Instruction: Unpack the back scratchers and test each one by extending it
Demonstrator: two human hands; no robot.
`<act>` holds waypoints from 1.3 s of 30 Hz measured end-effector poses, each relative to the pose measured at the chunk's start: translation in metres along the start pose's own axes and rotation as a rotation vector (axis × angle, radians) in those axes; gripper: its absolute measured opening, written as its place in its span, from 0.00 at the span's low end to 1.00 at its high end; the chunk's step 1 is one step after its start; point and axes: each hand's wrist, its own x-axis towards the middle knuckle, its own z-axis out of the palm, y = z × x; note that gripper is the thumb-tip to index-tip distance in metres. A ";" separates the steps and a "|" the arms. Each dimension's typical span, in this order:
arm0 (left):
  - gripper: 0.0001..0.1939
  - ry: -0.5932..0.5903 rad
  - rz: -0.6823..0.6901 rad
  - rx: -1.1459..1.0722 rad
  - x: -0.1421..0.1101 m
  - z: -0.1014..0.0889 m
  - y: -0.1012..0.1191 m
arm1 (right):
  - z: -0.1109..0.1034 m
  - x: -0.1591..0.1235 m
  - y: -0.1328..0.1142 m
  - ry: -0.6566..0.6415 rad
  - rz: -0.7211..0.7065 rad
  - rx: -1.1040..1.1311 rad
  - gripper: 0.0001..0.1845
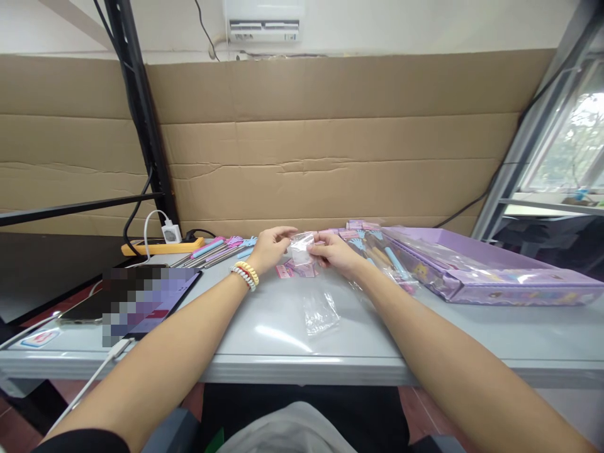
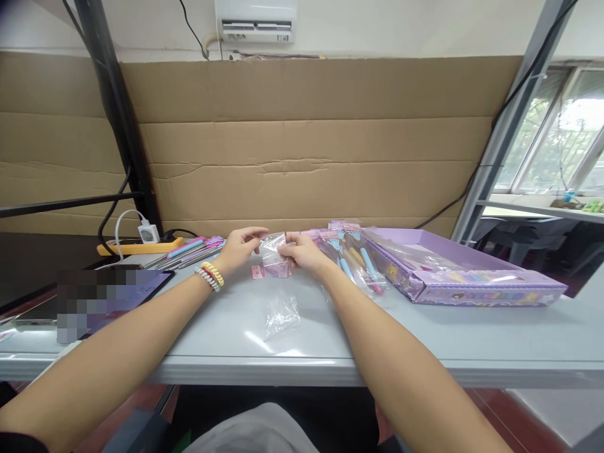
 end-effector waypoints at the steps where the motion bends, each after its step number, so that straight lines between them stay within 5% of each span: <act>1: 0.21 -0.027 -0.027 -0.044 0.000 0.000 0.001 | 0.000 0.000 0.000 0.002 -0.005 0.004 0.12; 10: 0.11 -0.247 -0.103 -0.137 0.000 0.003 0.001 | 0.001 0.000 -0.001 -0.001 -0.019 -0.027 0.13; 24: 0.08 -0.127 -0.220 -0.169 0.000 0.004 0.005 | 0.000 0.002 0.005 -0.058 0.036 -0.145 0.10; 27: 0.06 -0.060 -0.228 -0.264 0.003 0.005 0.003 | 0.001 0.001 0.002 -0.040 0.031 -0.156 0.09; 35: 0.09 0.400 -0.300 -0.600 0.014 -0.019 -0.001 | 0.000 0.000 0.001 0.093 -0.057 -0.336 0.05; 39: 0.07 0.430 -0.294 -0.607 0.016 -0.029 -0.006 | 0.002 -0.001 0.002 0.037 -0.077 -0.599 0.04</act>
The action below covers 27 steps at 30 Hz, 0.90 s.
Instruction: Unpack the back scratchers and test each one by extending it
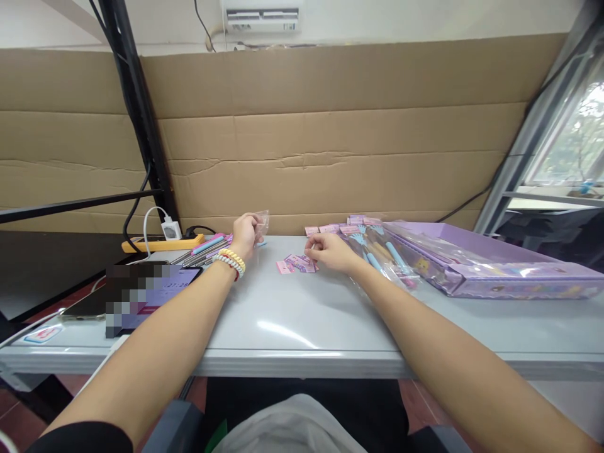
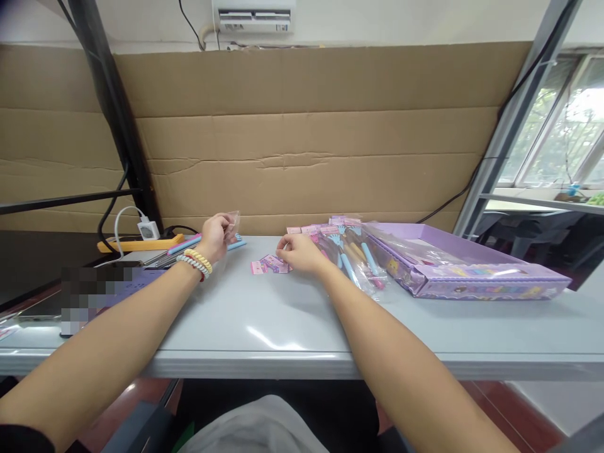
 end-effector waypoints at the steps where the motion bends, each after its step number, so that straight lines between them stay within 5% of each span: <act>1: 0.06 -0.015 -0.010 0.000 0.000 -0.001 0.000 | 0.000 0.000 0.000 -0.009 -0.019 -0.066 0.04; 10: 0.05 -0.091 -0.014 0.189 -0.004 0.004 -0.007 | -0.001 -0.001 0.000 -0.033 -0.051 -0.207 0.05; 18: 0.16 -0.229 -0.012 0.088 -0.014 0.012 -0.009 | 0.002 -0.003 0.002 -0.032 -0.009 0.034 0.20; 27: 0.23 -0.261 -0.056 0.031 -0.021 0.017 -0.008 | 0.000 0.001 0.006 -0.095 -0.025 0.134 0.14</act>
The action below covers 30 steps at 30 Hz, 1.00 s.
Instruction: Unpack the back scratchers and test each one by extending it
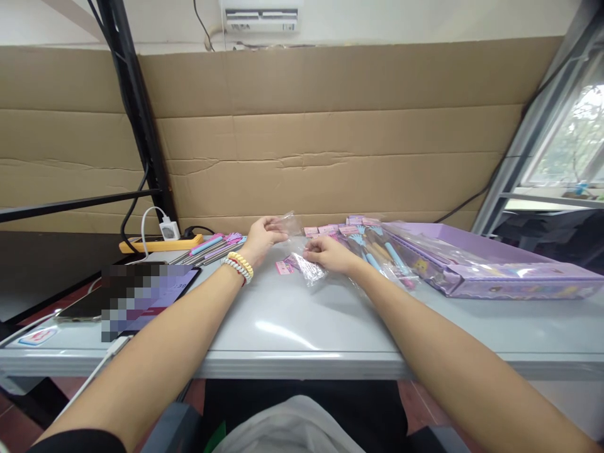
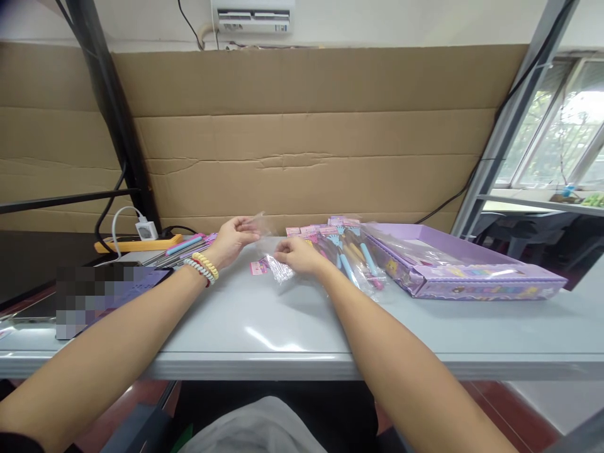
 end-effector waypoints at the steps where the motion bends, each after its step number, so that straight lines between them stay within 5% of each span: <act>1: 0.23 -0.019 -0.025 -0.006 -0.001 0.000 0.000 | 0.000 0.001 0.001 0.018 -0.008 0.005 0.14; 8: 0.15 -0.310 -0.192 0.166 -0.006 0.002 -0.006 | 0.002 0.003 0.001 0.027 -0.068 0.079 0.15; 17: 0.15 -0.187 -0.045 0.094 -0.003 0.003 -0.008 | 0.000 -0.001 -0.010 -0.005 0.063 0.374 0.17; 22: 0.19 -0.148 -0.041 0.051 -0.005 0.007 -0.007 | 0.004 -0.003 -0.014 0.163 -0.093 0.260 0.32; 27: 0.29 -0.167 -0.128 0.098 -0.009 0.008 -0.007 | 0.004 -0.005 -0.022 0.185 -0.181 0.010 0.10; 30: 0.36 -0.168 -0.163 0.133 -0.009 0.008 -0.008 | -0.002 -0.004 -0.023 0.213 -0.136 -0.019 0.08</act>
